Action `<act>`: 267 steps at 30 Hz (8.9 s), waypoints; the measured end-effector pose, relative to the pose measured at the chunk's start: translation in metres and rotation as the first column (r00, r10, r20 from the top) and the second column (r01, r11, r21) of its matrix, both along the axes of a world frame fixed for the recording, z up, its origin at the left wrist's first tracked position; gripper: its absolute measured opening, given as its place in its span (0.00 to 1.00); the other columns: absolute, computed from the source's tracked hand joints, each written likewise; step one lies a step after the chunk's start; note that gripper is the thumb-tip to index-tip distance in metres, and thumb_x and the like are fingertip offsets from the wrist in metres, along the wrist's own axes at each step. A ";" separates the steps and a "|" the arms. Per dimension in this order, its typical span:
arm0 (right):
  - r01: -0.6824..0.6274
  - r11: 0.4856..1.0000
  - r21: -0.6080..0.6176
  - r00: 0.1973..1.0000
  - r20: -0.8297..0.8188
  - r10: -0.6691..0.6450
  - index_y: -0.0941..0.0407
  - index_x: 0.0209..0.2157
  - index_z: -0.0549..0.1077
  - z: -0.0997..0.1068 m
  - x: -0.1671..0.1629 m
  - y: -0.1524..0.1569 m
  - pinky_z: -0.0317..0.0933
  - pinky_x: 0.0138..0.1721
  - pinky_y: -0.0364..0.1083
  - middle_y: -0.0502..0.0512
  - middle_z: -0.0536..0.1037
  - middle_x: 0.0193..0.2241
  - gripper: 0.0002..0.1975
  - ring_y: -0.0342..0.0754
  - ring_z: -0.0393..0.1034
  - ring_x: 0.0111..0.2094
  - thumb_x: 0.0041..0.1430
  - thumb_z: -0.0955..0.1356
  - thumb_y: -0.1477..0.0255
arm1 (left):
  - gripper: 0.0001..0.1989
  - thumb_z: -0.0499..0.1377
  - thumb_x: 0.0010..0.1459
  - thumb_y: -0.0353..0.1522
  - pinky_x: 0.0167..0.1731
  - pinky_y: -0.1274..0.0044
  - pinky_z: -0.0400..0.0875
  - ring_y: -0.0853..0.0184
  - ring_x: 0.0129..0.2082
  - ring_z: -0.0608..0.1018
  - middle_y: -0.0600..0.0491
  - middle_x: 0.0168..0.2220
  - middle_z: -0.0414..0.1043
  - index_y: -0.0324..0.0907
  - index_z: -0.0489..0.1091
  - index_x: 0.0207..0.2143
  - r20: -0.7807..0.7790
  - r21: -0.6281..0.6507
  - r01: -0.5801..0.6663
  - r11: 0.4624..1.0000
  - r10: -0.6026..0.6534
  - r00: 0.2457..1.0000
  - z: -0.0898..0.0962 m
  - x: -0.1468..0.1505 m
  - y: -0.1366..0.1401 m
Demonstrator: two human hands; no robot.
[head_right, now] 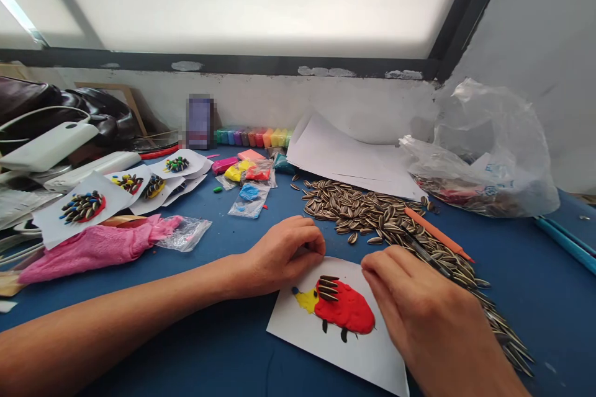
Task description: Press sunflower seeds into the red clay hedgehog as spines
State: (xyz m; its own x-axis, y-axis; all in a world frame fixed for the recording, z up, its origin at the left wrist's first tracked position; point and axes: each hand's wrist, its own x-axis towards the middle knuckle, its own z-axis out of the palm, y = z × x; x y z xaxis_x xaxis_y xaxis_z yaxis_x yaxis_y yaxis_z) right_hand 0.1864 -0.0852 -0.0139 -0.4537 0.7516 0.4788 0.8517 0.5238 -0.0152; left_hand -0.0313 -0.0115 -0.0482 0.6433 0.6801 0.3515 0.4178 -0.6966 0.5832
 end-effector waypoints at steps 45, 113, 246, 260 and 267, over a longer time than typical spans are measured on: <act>-0.219 0.918 -0.331 0.923 -0.376 0.085 0.51 0.36 0.75 -0.007 -0.016 -0.023 0.70 0.28 0.40 0.51 0.79 0.30 0.07 0.45 0.76 0.29 0.64 0.65 0.69 | 0.04 0.58 0.56 0.24 0.36 0.76 0.64 0.67 0.32 0.70 0.54 0.30 0.71 0.40 0.70 0.30 -0.073 -0.005 -0.004 1.000 0.004 0.997 0.003 0.000 0.000; 0.002 0.999 -0.051 0.995 -0.103 -0.008 0.52 0.34 0.70 -0.004 -0.014 -0.021 0.62 0.24 0.41 0.47 0.75 0.24 0.09 0.42 0.71 0.21 0.68 0.61 0.67 | 0.05 0.58 0.55 0.23 0.35 0.77 0.62 0.69 0.31 0.68 0.55 0.28 0.69 0.39 0.70 0.28 0.020 0.011 0.008 1.000 -0.008 1.000 -0.002 0.000 0.001; -0.160 0.978 -0.135 0.984 -0.097 0.148 0.54 0.34 0.74 -0.007 -0.030 -0.021 0.63 0.24 0.43 0.51 0.75 0.27 0.12 0.44 0.72 0.24 0.67 0.60 0.73 | 0.30 0.65 0.53 0.45 0.54 0.69 0.60 0.59 0.52 0.65 0.49 0.51 0.63 0.46 0.66 0.56 -0.194 -0.232 0.389 0.891 -0.434 0.880 0.029 -0.025 0.003; 0.249 0.964 0.093 0.968 0.018 -0.252 0.53 0.32 0.75 0.007 0.014 0.004 0.60 0.22 0.47 0.55 0.83 0.33 0.18 0.48 0.73 0.23 0.68 0.58 0.63 | 0.30 0.65 0.54 0.43 0.54 0.68 0.60 0.58 0.53 0.65 0.47 0.51 0.63 0.44 0.65 0.57 -0.184 -0.261 0.360 0.896 -0.412 0.892 0.032 -0.023 0.001; 0.347 0.938 -0.014 0.935 0.085 -0.345 0.52 0.33 0.79 0.000 0.031 0.013 0.67 0.30 0.49 0.57 0.82 0.42 0.13 0.59 0.76 0.46 0.64 0.63 0.68 | 0.30 0.66 0.53 0.43 0.53 0.67 0.61 0.58 0.52 0.65 0.47 0.51 0.63 0.46 0.66 0.57 -0.160 -0.295 0.358 0.886 -0.415 0.896 0.034 -0.023 0.001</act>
State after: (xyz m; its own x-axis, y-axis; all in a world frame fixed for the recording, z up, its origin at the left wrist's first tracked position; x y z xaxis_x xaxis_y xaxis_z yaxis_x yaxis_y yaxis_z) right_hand 0.2178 -0.0719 -0.0136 -0.1989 0.8816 0.4280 0.9792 0.1967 0.0499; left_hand -0.0547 -0.0110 -0.0143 0.9124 0.4084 0.0279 0.2788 -0.6700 0.6880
